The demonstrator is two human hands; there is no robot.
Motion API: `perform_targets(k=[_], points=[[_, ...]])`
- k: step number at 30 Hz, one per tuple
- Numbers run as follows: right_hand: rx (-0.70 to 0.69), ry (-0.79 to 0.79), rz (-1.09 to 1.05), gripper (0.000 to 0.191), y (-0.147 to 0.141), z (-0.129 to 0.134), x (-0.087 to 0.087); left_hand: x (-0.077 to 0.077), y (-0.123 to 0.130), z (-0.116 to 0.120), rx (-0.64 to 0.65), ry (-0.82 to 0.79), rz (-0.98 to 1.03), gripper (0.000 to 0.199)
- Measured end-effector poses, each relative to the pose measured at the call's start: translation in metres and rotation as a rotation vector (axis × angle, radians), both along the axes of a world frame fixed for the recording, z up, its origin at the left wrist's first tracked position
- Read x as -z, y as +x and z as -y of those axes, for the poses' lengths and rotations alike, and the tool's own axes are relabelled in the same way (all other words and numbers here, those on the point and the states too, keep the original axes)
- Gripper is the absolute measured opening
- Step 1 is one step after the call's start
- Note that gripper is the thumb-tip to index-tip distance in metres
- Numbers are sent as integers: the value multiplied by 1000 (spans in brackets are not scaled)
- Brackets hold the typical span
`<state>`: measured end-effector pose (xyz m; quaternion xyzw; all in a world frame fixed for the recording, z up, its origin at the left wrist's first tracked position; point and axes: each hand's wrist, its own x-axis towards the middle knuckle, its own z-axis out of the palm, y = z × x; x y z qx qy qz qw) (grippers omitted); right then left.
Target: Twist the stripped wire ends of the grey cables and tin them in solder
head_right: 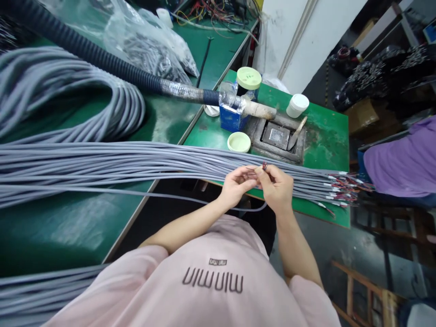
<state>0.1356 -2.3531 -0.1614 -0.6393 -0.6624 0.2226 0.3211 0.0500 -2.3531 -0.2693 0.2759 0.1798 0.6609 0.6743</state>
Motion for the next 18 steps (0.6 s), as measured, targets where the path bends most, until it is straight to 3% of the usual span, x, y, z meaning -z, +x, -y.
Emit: perform_targets(k=[4,9,11,14,16,18], points=[[9,-25,-69,23,4,8,1,-7,15,3,-38,-116,95,27],[-15,-109,-284,18,18,18,4,-18,10,-2,-202,-34,-7,11],[-30,-154,-336,22,24,24,9,-22,4,-4,-317,40,-134,9],[-6,-185,-456,18,30,31,17,-23,-2,-4,-468,334,-402,9],[12,-221,-567,23,33,34,19,-21,-2,-3,-503,484,-495,9],[27,-275,-644,25,34,36,19,-18,2,-2,-474,432,-463,12]])
